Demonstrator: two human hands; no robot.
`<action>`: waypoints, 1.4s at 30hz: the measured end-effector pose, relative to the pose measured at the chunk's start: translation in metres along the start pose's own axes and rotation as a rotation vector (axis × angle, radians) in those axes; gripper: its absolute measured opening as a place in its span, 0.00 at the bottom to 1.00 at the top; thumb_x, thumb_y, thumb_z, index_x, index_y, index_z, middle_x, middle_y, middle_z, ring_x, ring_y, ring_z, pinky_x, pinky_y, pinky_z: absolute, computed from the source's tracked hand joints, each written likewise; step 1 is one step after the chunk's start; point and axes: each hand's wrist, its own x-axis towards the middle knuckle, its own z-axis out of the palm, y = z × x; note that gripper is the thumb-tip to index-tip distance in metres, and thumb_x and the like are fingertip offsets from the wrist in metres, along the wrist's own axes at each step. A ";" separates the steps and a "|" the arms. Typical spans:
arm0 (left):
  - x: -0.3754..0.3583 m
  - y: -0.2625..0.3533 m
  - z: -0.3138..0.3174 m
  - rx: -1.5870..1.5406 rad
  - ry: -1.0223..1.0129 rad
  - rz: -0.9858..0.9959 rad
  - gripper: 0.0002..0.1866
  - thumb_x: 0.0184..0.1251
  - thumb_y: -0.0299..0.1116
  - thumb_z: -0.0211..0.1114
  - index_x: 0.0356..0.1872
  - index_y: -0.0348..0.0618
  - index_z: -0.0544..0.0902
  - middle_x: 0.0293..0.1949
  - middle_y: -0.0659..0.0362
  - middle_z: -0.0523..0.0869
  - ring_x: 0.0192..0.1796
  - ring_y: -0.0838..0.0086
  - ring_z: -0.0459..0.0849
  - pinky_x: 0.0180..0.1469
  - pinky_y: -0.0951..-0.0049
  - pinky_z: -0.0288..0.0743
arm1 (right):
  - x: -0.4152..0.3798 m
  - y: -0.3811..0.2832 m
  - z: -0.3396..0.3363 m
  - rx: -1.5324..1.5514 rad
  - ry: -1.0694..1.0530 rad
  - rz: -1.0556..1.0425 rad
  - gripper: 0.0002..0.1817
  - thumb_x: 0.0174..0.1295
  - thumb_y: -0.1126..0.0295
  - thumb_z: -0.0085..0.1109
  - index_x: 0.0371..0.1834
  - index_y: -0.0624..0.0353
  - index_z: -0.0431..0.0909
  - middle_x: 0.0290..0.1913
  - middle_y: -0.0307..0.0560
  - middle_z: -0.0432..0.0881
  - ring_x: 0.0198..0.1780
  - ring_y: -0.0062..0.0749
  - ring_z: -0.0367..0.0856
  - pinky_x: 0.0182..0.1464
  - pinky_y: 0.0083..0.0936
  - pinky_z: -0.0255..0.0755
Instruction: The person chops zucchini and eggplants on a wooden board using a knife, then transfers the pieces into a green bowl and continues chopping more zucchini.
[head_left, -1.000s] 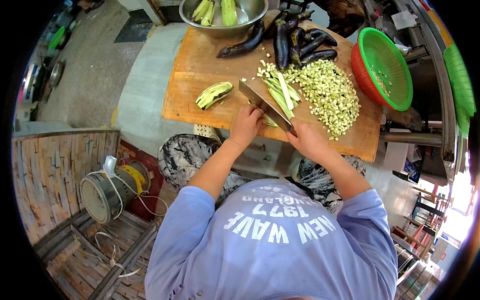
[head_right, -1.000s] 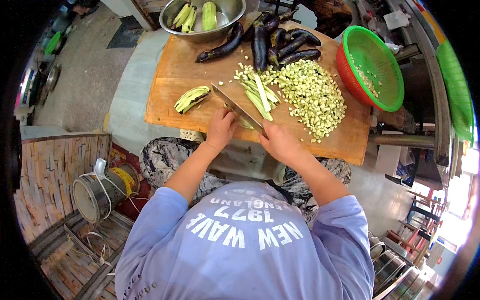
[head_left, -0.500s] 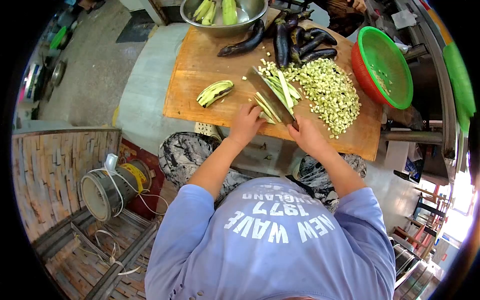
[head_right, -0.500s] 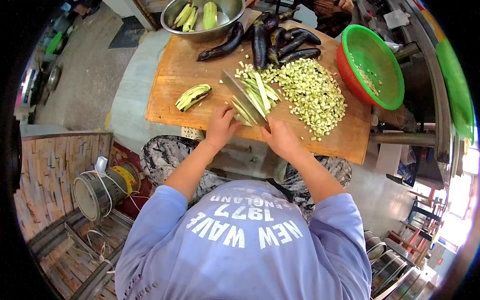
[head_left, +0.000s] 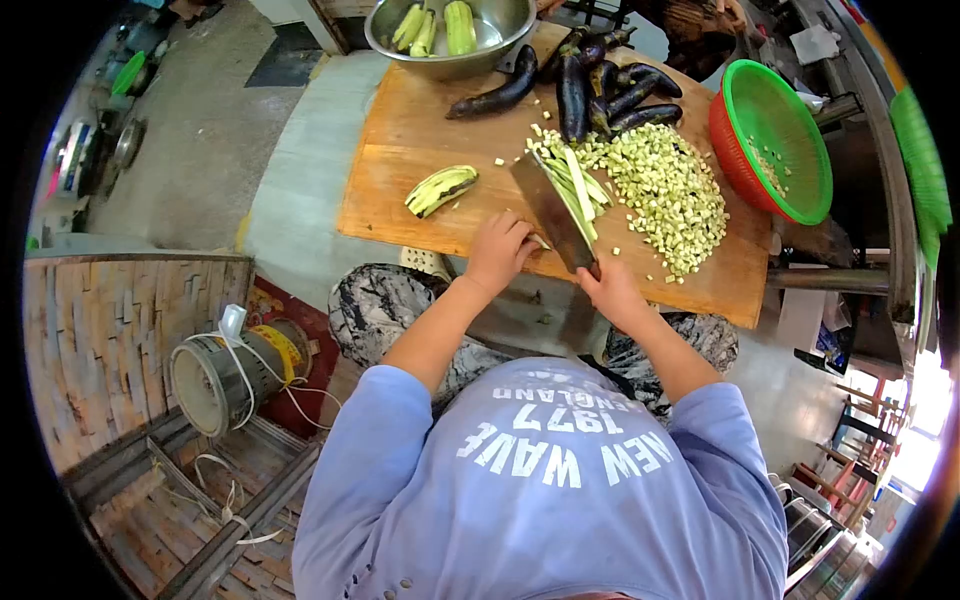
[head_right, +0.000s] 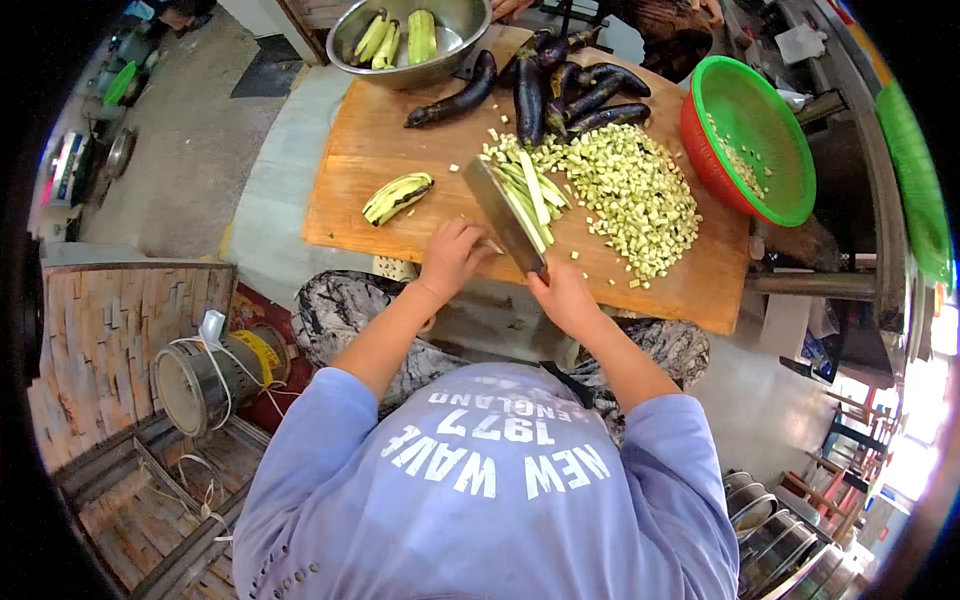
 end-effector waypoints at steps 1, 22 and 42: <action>0.007 -0.004 -0.008 0.046 0.038 -0.006 0.13 0.50 0.32 0.70 0.37 0.41 0.80 0.42 0.54 0.81 0.44 0.55 0.77 0.46 0.57 0.72 | -0.001 -0.002 -0.005 -0.006 -0.003 -0.020 0.13 0.61 0.67 0.59 0.38 0.69 0.74 0.28 0.63 0.81 0.33 0.57 0.81 0.37 0.43 0.74; 0.004 0.044 -0.007 -0.680 -0.096 -0.785 0.23 0.62 0.26 0.64 0.57 0.32 0.69 0.47 0.46 0.82 0.46 0.62 0.83 0.48 0.66 0.76 | -0.006 -0.002 -0.043 -0.452 -0.132 -0.210 0.11 0.63 0.66 0.55 0.42 0.63 0.73 0.34 0.62 0.82 0.38 0.60 0.80 0.42 0.48 0.73; 0.008 0.013 -0.003 0.031 -0.015 -0.125 0.15 0.55 0.29 0.67 0.45 0.44 0.80 0.44 0.53 0.78 0.49 0.55 0.73 0.51 0.59 0.72 | 0.007 -0.052 -0.039 -0.423 -0.134 -0.149 0.08 0.63 0.68 0.53 0.37 0.63 0.70 0.29 0.64 0.81 0.34 0.62 0.80 0.37 0.52 0.72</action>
